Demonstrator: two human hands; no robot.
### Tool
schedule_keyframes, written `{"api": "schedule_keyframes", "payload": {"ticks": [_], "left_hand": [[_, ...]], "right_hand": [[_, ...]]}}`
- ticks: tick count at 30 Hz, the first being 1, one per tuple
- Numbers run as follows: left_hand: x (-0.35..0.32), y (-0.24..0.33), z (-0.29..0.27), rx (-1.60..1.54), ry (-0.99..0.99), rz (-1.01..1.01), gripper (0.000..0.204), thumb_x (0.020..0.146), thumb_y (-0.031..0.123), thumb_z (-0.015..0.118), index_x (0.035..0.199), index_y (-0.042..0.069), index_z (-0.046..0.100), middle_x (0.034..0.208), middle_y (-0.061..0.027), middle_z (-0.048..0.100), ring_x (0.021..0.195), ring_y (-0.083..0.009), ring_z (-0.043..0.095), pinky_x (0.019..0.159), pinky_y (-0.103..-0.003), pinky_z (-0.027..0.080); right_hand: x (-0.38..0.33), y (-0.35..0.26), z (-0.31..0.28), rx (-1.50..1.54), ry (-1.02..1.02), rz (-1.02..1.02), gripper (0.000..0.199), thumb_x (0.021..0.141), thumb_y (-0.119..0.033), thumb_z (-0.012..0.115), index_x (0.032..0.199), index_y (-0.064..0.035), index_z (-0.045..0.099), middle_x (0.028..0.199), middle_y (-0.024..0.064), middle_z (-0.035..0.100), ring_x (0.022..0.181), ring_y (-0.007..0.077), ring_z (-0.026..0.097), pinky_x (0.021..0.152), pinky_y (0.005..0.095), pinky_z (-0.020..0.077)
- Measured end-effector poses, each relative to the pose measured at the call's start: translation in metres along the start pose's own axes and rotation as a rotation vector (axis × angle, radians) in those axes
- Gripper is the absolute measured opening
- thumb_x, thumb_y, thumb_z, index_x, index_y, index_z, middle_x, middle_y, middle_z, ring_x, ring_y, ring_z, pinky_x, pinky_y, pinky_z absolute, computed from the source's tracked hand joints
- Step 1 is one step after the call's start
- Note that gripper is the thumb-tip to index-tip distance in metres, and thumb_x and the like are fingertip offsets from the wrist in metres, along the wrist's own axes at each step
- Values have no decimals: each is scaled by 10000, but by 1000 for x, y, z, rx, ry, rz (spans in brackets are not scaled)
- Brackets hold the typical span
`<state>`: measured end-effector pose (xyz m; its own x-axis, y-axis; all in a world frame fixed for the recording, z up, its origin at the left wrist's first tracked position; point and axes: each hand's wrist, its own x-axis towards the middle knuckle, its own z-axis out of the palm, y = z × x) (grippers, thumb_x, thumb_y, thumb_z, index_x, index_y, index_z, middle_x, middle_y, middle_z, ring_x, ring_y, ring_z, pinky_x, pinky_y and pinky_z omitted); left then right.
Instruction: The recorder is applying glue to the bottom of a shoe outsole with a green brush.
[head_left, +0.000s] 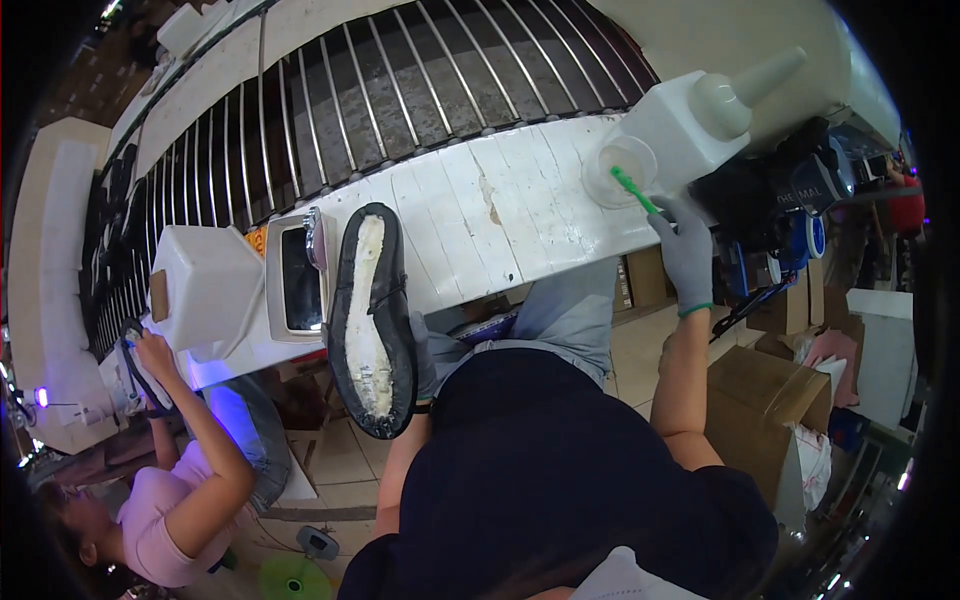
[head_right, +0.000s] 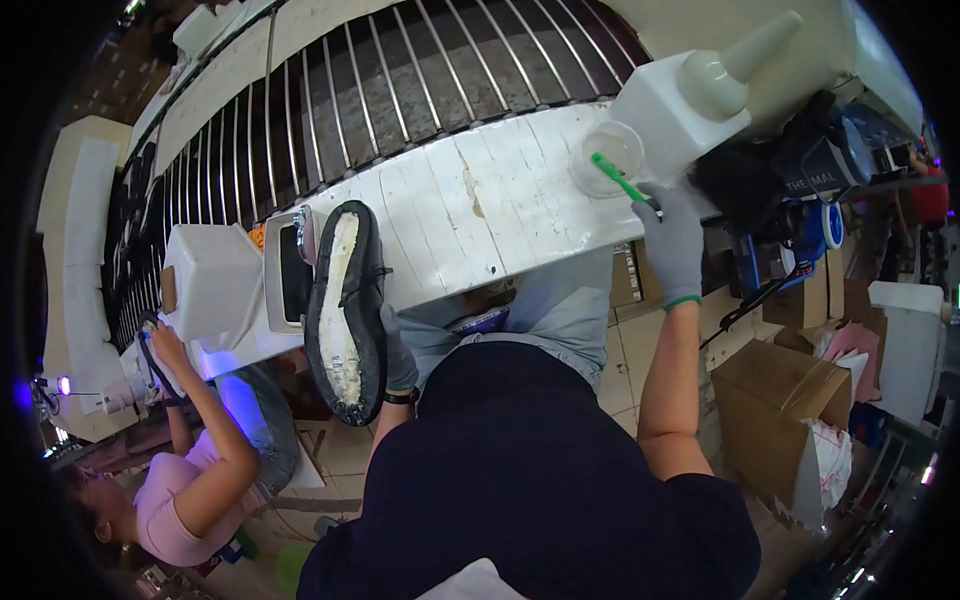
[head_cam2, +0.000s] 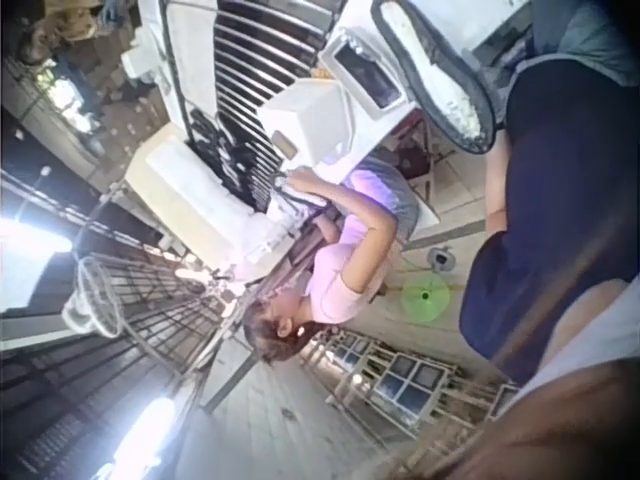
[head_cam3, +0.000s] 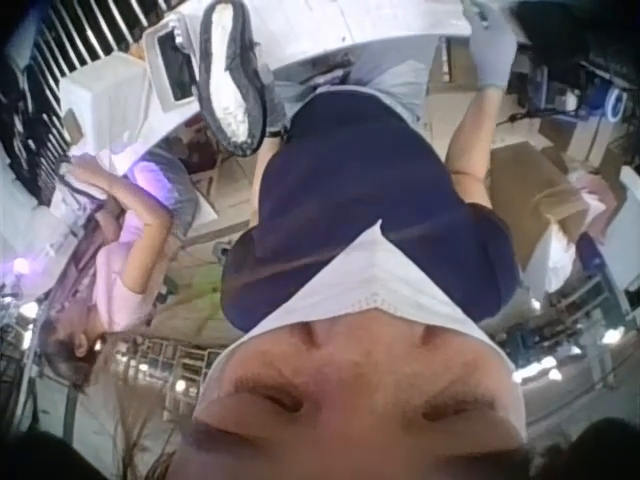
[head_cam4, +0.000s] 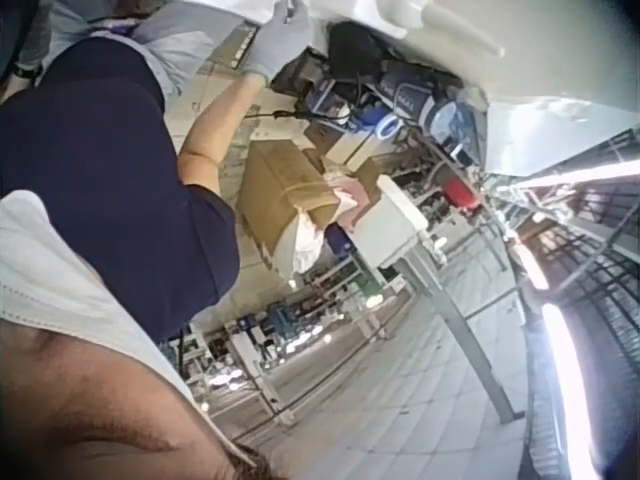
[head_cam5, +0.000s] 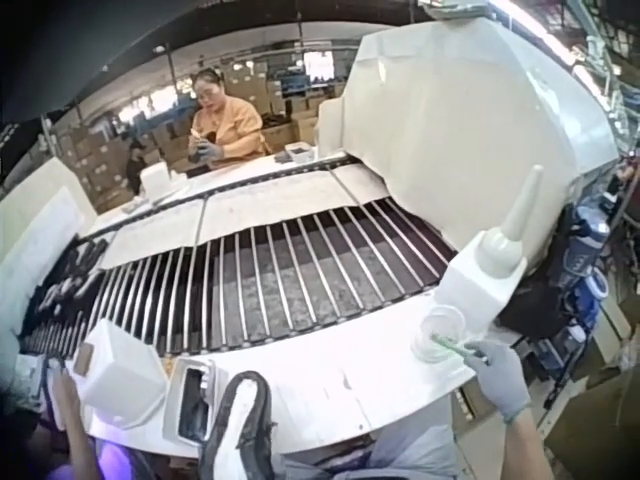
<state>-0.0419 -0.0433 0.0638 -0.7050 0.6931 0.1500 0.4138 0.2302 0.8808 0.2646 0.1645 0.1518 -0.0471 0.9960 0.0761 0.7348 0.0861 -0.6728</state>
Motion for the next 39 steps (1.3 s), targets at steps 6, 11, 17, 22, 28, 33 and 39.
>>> {"api": "schedule_keyframes", "payload": {"ticks": [6,11,17,22,28,33,39], "left_hand": [[1,-1,-5,-81,28,-17,664,912,268,645,1441,17,333,1461,-145,364,1315,-268,356,1117,-388,246],[1,3,-4,-127,40,-33,666,913,268,641,1444,16,327,1466,-145,355,1317,-267,352,1117,-386,243],[0,11,-5,-134,29,-8,658,917,288,632,1439,17,338,1461,-144,363,1319,-271,349,1115,-395,243],[12,42,-14,480,-76,403,515,899,260,643,1338,39,489,1294,-181,525,1173,-331,502,1018,-410,390],[15,58,10,241,-60,413,651,837,173,717,1370,-6,388,1312,-176,506,1184,-314,506,1035,-399,385],[14,14,40,-335,73,305,841,842,206,714,1459,81,156,1376,-235,411,1278,-362,416,1107,-562,215],[11,3,52,-870,-8,-171,768,862,299,677,1424,60,211,1373,-231,425,1264,-355,441,1102,-567,218]], "right_hand": [[17,-14,-3,-335,14,2,201,826,-213,656,922,-41,615,851,159,669,834,355,639,718,442,487],[35,-6,8,-558,-62,0,261,800,-282,642,889,-38,650,843,176,664,843,383,633,717,451,490],[35,18,3,85,-210,191,238,864,-221,633,873,7,700,745,95,686,531,150,581,504,303,446],[15,1,14,674,-166,373,266,978,-181,500,1104,1,647,775,25,638,466,10,397,406,165,255],[4,-78,37,865,-396,97,243,910,-110,556,1073,29,670,838,32,656,559,8,421,475,166,290],[-33,-128,50,723,-787,-256,213,768,6,701,980,0,732,863,44,686,710,98,602,587,232,470],[-57,-138,57,489,-798,-472,250,752,-44,755,1001,-52,738,851,89,684,733,142,645,642,246,502]]}}
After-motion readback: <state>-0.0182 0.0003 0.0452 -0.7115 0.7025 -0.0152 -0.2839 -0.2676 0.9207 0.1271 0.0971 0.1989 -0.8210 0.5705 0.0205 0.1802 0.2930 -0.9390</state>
